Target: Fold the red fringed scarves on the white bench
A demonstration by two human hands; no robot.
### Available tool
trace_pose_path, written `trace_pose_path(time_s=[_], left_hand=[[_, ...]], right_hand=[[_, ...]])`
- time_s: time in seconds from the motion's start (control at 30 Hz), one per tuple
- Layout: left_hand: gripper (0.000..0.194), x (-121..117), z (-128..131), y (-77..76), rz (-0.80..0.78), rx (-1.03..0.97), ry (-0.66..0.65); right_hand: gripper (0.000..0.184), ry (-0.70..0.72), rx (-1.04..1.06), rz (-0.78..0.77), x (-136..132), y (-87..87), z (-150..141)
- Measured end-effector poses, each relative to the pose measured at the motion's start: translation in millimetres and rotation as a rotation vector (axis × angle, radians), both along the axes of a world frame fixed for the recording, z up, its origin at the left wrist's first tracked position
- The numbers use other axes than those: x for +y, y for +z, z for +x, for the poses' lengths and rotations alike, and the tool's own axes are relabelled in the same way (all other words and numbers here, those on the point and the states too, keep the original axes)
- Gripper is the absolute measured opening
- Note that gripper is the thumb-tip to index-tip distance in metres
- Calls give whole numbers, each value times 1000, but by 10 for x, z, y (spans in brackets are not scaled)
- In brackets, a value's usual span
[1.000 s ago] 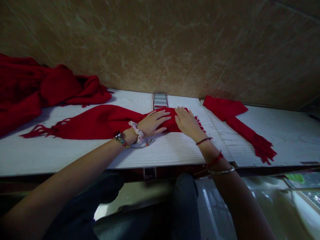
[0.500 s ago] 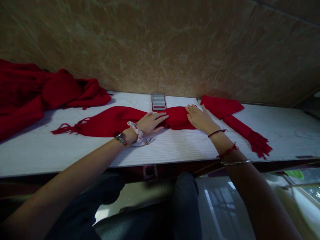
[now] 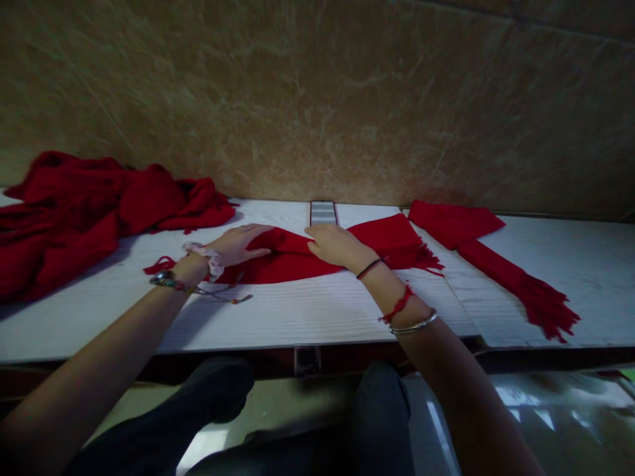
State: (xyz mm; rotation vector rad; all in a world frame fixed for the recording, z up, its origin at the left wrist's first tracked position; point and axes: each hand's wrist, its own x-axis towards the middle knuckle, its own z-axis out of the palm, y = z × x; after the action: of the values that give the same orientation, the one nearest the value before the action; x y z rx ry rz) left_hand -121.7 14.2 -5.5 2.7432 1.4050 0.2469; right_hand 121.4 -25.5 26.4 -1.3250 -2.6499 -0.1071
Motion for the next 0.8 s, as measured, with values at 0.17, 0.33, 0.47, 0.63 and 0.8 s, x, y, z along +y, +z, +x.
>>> trace_pose_path(time_s=[0.17, 0.33, 0.47, 0.63, 0.8], left_hand=[[76, -13, -355, -100, -42, -78, 6], [83, 16, -418, -133, 15, -219, 169], [80, 102, -523, -108, -142, -336, 332], [55, 68, -613, 47, -23, -680, 255], [42, -103, -600, 196, -149, -738, 19]], right_hand=[[45, -104, 57, -31, 108, -291, -207], [51, -105, 174, -38, 127, -460, -175], [52, -34, 231, -40, 113, -465, -146], [53, 74, 307, -40, 52, -385, -147], [57, 104, 328, -47, 8, -341, -170]])
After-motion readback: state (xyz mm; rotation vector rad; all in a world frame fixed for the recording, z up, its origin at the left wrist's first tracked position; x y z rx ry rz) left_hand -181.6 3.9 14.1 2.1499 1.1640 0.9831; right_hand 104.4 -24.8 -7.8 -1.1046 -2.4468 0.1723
